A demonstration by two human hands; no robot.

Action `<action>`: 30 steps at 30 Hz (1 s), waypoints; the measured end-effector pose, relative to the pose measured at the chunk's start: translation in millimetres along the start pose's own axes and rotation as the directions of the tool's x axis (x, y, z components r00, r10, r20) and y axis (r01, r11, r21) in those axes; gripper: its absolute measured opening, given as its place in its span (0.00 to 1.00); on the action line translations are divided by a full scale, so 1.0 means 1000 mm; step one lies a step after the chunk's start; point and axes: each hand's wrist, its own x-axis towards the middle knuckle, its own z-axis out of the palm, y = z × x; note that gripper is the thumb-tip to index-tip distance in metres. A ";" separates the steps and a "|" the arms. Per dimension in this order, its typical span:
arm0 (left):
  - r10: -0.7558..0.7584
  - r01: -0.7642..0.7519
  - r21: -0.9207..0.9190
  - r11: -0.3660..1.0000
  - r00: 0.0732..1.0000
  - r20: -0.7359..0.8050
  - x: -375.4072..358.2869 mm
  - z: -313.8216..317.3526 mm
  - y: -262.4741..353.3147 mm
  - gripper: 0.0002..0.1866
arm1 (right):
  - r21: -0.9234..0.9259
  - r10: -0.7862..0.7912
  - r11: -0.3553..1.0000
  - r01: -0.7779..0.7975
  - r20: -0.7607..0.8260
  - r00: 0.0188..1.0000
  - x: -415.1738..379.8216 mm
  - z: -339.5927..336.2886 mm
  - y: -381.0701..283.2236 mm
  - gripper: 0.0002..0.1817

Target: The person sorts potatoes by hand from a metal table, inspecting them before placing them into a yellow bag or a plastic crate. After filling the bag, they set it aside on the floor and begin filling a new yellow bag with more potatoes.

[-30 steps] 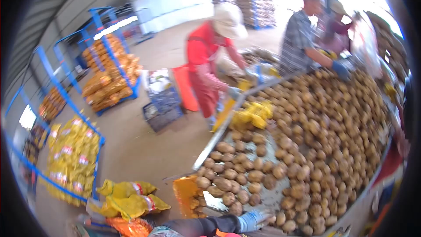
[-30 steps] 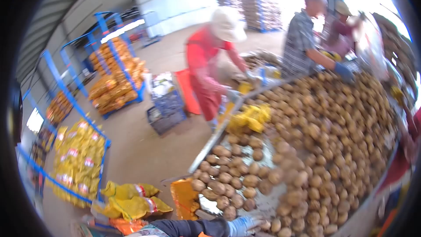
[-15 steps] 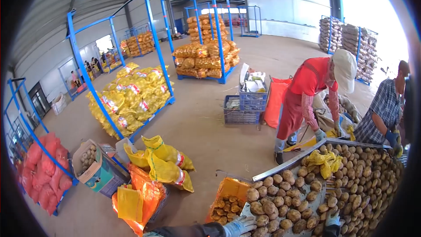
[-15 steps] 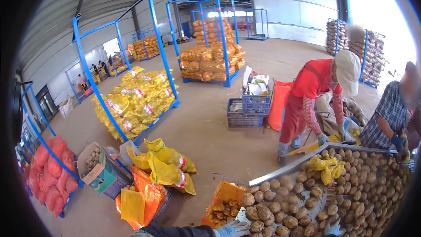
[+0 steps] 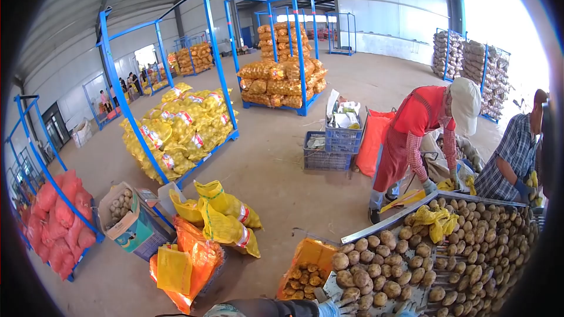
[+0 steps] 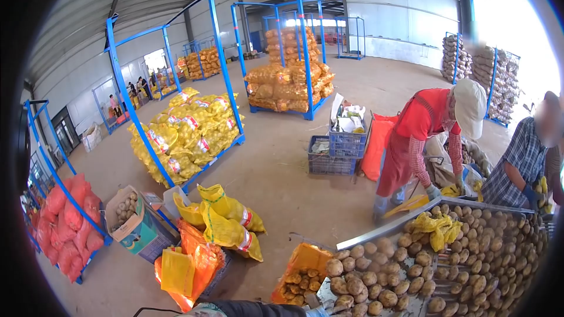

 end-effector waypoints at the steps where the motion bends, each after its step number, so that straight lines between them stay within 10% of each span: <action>1: -0.001 0.001 -0.002 1.000 1.000 0.000 0.000 -0.004 0.002 0.35 | -0.029 -0.070 0.997 0.067 -0.127 0.989 -0.006 0.016 -0.001 0.39; 6: -0.052 0.053 -0.011 0.999 0.996 0.079 -0.001 -0.009 0.003 0.36 | -0.038 -0.295 0.953 0.301 -0.347 0.890 -0.005 0.047 -0.005 0.29; 15: -0.206 0.226 -0.146 0.963 0.969 0.140 -0.013 0.008 0.002 0.42 | 0.218 -0.062 0.963 0.157 -0.388 0.920 -0.007 -0.017 -0.027 0.39; 19: -0.351 0.353 0.033 0.935 0.906 0.236 -0.007 -0.041 0.012 0.37 | 0.087 -0.314 0.933 0.350 -0.278 0.908 -0.062 0.004 -0.049 0.42; 20: -0.363 0.459 -0.023 0.888 0.732 0.577 0.003 -0.046 0.008 0.37 | 0.086 -0.315 0.933 0.349 -0.271 0.910 -0.062 0.003 -0.053 0.42; 22: -0.321 0.433 -0.034 0.901 0.717 0.619 0.012 -0.053 0.004 0.39 | 0.085 -0.338 0.935 0.344 -0.071 0.938 -0.052 -0.005 -0.063 0.45; 30: -0.265 0.439 -0.129 0.889 0.723 0.639 0.020 -0.038 -0.006 0.41 | 0.160 -0.397 0.900 0.406 -0.089 0.914 -0.016 -0.012 -0.052 0.51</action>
